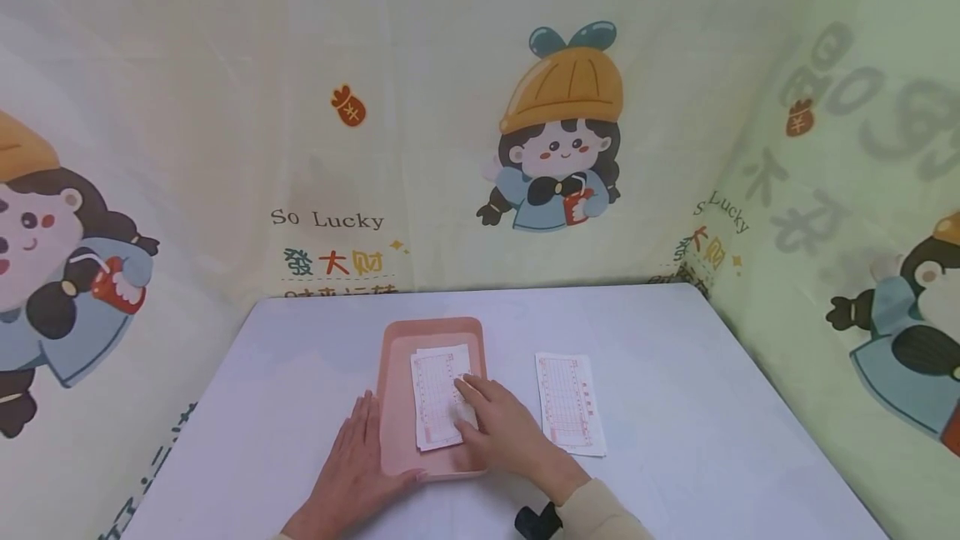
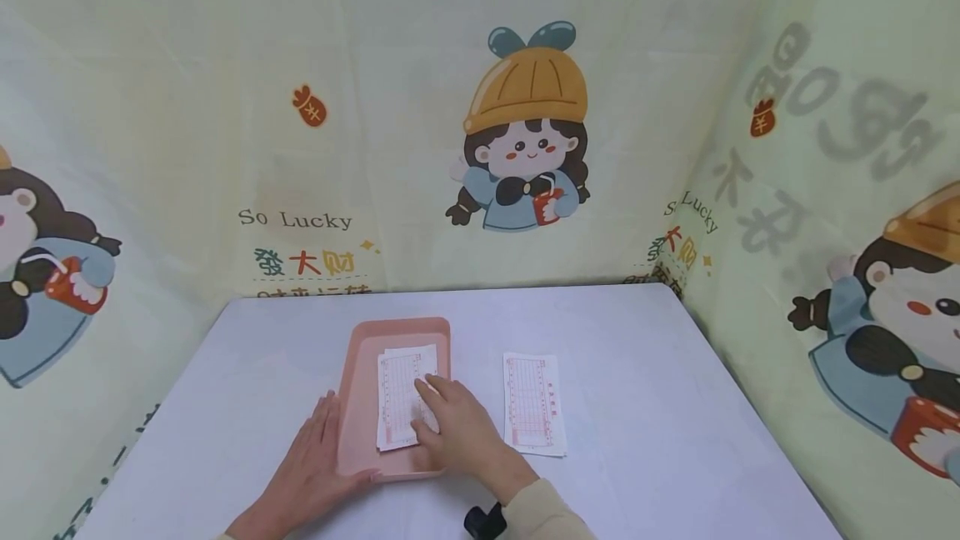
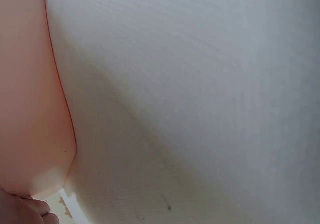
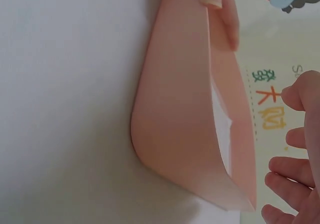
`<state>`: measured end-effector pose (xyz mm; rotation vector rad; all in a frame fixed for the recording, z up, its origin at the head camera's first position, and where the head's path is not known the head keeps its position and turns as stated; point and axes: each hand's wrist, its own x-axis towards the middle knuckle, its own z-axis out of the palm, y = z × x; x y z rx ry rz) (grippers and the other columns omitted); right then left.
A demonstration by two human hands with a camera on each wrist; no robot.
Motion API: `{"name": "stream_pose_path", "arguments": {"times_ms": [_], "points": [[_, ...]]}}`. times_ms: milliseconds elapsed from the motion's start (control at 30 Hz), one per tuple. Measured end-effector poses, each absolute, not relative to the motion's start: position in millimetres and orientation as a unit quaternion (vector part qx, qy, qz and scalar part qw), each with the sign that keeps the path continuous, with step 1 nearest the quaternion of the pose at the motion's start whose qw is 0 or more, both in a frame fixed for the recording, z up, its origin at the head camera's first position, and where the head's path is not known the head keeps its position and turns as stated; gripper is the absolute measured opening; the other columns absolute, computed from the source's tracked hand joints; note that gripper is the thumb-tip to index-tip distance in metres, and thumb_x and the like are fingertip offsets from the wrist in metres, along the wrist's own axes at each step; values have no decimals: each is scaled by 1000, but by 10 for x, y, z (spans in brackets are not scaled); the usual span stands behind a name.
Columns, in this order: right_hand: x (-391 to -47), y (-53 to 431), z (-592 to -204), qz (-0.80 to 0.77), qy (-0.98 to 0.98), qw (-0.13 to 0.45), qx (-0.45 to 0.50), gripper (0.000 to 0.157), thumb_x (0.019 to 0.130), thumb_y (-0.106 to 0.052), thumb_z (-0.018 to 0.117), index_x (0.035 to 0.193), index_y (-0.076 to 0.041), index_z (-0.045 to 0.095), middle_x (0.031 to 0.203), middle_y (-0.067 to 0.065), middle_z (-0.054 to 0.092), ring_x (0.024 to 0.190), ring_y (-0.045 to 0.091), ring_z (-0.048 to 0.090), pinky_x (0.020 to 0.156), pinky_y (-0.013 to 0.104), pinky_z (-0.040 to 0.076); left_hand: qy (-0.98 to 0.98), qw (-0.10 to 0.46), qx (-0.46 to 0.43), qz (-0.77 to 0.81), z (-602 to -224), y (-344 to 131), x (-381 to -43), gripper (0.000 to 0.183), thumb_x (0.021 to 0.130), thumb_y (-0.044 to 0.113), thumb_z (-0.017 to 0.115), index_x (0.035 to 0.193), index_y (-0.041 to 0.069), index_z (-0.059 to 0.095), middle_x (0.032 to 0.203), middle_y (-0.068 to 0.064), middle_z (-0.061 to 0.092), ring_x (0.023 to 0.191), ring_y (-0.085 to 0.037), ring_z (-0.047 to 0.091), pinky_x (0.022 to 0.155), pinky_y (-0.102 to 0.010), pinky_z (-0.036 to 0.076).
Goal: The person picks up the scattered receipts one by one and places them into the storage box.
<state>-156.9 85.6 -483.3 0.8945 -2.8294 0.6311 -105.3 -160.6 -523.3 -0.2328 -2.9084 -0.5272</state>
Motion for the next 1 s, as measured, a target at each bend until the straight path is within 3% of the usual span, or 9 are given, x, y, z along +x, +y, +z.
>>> {"name": "stream_pose_path", "arguments": {"times_ms": [267, 533, 800, 1000], "points": [[-1607, 1122, -4831, 227, -929, 92, 277, 54, 94, -27, 65, 143, -8, 52, 143, 12, 55, 131, 30, 54, 108, 45, 47, -979, 59, -67, -185, -5196, -1591, -1062, 131, 70, 82, 63, 154, -8, 19, 161, -27, 23, 148, -41, 26, 116, -59, 30], [-1566, 1306, -4832, 247, -934, 74, 247, 56, 94, -27, 64, 145, -8, 50, 148, 13, 50, 135, 33, 50, 111, 49, 43, -979, 50, -62, -186, -5161, -1586, -1045, 131, 70, 83, 63, 154, -7, 18, 161, -26, 23, 148, -41, 25, 116, -60, 29], [-1535, 1464, -4874, 231, -936, 112, 239, 56, 92, -26, 68, 141, -5, 53, 145, 13, 54, 132, 31, 53, 111, 48, 43, -979, 54, -64, -187, -5165, -1583, -1048, 130, 71, 82, 63, 154, -8, 19, 161, -27, 23, 148, -41, 26, 117, -59, 30], [-1508, 1610, -4935, 228, -945, 104, 213, 58, 90, -25, 70, 141, -5, 53, 146, 12, 53, 132, 31, 53, 109, 47, 44, -979, 50, -65, -185, -5158, -1583, -1058, 131, 70, 82, 63, 153, -9, 19, 160, -27, 23, 148, -42, 26, 116, -59, 30]]}}
